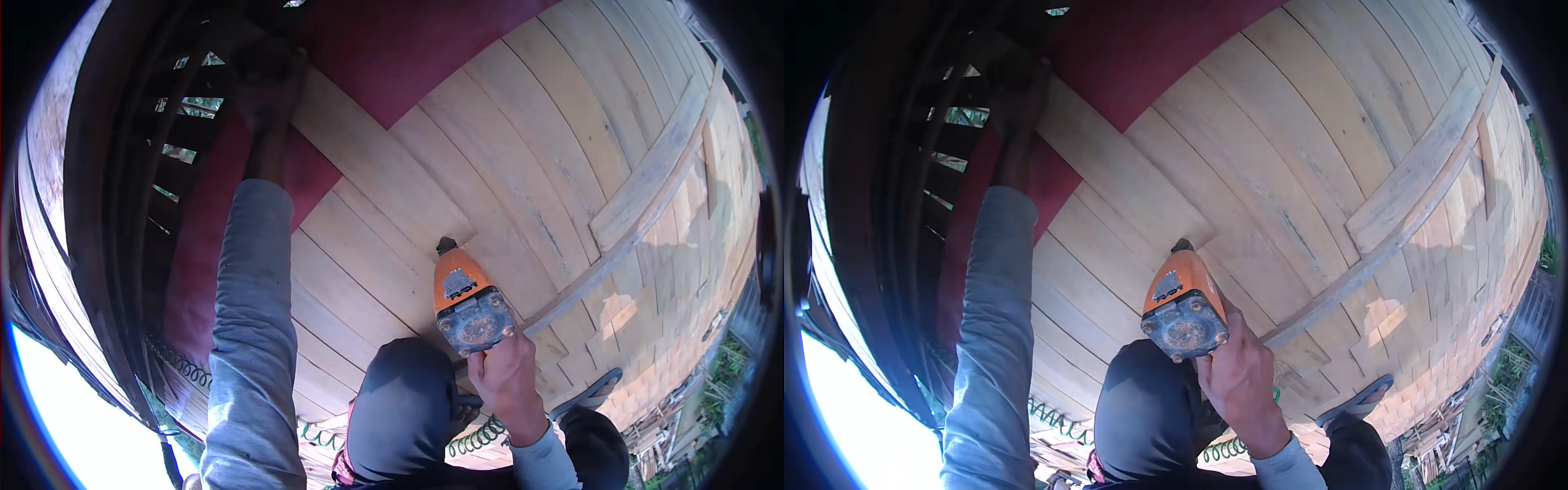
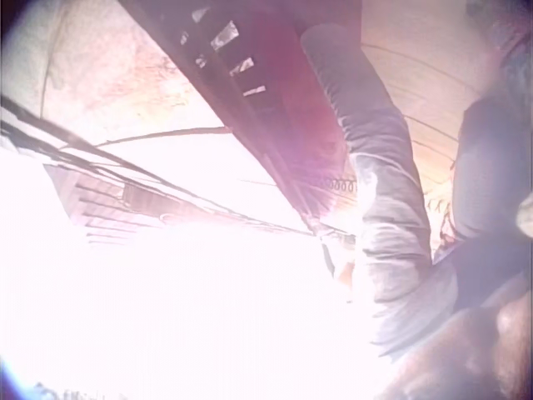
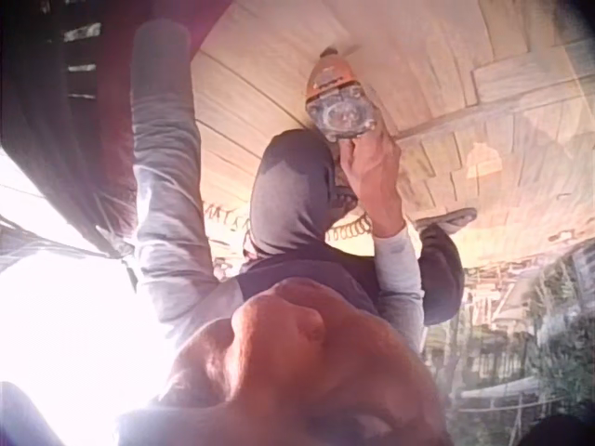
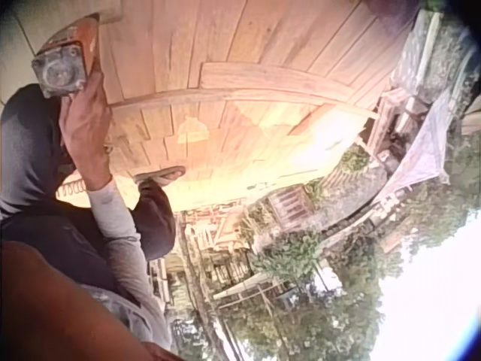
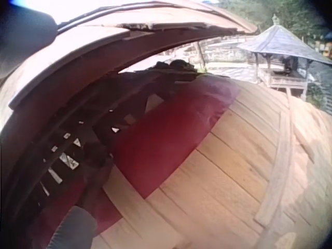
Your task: The person installs wooden shingles on a curved roof structure using a pneumatic nail gun, positioning shingles one at a time and securing them with fasteners.
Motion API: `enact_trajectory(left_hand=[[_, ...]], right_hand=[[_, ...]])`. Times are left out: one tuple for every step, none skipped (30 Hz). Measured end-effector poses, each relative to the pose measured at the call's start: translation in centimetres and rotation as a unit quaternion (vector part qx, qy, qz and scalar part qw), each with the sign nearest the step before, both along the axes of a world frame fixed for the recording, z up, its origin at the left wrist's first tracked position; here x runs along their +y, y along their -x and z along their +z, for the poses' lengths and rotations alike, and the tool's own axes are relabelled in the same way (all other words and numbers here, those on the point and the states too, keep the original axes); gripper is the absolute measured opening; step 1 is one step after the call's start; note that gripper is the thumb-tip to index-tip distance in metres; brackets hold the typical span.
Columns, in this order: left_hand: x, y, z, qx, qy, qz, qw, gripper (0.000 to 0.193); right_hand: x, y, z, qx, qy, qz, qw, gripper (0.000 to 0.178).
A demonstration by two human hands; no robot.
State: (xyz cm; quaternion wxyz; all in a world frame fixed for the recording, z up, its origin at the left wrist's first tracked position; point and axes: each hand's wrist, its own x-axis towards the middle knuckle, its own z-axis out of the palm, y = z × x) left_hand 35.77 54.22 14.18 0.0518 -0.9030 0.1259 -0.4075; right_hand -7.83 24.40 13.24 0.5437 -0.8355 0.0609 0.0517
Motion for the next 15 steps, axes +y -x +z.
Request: enact_trajectory(left_hand=[[0.0, 0.3, -0.1, -0.016, 0.049, -0.008, 0.999, 0.058], [0.4, 0.3, 0.4, 0.002, 0.0, -0.021, 1.0, 0.057], [0.0, 0.6, 0.8, 0.018, -0.043, -0.036, 0.998, 0.057], [-0.7, 1.2, 1.2, 0.019, -0.04, -0.037, 0.998, 0.057], [-1.7, 1.8, 1.4, 0.027, -0.011, -0.043, 0.999, 0.057], [-2.4, 2.2, 1.7, 0.035, 0.013, -0.049, 0.998, 0.058], [-2.9, 2.0, 1.7, 0.034, 0.015, -0.057, 0.998, 0.058], [-3.6, 1.5, 1.7, 0.026, 0.03, -0.063, 0.997, 0.061], [-5.0, 0.9, 1.5, 0.022, 0.051, -0.076, 0.996, 0.065], [-5.8, 1.1, 0.9, 0.025, 0.008, -0.055, 0.998, 0.064], [-5.5, 1.4, 1.0, 0.028, -0.035, -0.039, 0.998, 0.063], [-3.4, 1.1, 1.3, 0.027, -0.06, -0.033, 0.997, 0.063], [-1.5, 1.6, 0.5, 0.04, -0.052, -0.034, 0.997, 0.063], [1.0, 1.4, 1.1, 0.041, -0.05, -0.027, 0.998, 0.063], [2.2, 1.3, 0.7, 0.047, -0.044, -0.021, 0.998, 0.063]], right_hand=[[0.2, -0.1, -0.1, 0.002, -0.004, 0.003, 1.0, 0.029], [0.6, -0.2, -0.1, 0.003, -0.008, 0.006, 1.0, 0.028], [0.6, -0.4, 0.0, 0.003, -0.001, 0.005, 1.0, 0.028], [0.7, -0.5, 0.1, 0.006, -0.002, 0.001, 1.0, 0.03], [0.8, -0.7, 0.2, 0.009, -0.001, -0.006, 1.0, 0.032], [0.8, -0.8, 0.5, 0.009, -0.001, -0.01, 1.0, 0.032], [0.6, -1.0, 0.7, 0.007, 0.002, -0.015, 1.0, 0.037], [0.3, -1.2, 1.1, 0.005, 0.007, -0.025, 1.0, 0.042], [-0.6, -1.2, 1.5, 0.008, 0.017, -0.044, 0.999, 0.042], [-1.1, -1.1, 1.9, 0.007, 0.042, -0.027, 0.999, 0.044], [-1.5, -1.1, 2.2, 0.009, 0.066, -0.013, 0.998, 0.047], [-0.8, -1.3, 2.3, -0.009, 0.045, -0.003, 0.999, 0.04], [-0.4, -1.5, 2.1, -0.019, 0.047, -0.001, 0.999, 0.032], [0.6, -1.6, 2.1, -0.012, 0.058, 0.014, 0.998, 0.03], [0.7, -1.5, 1.7, -0.004, 0.07, 0.025, 0.997, 0.029]])
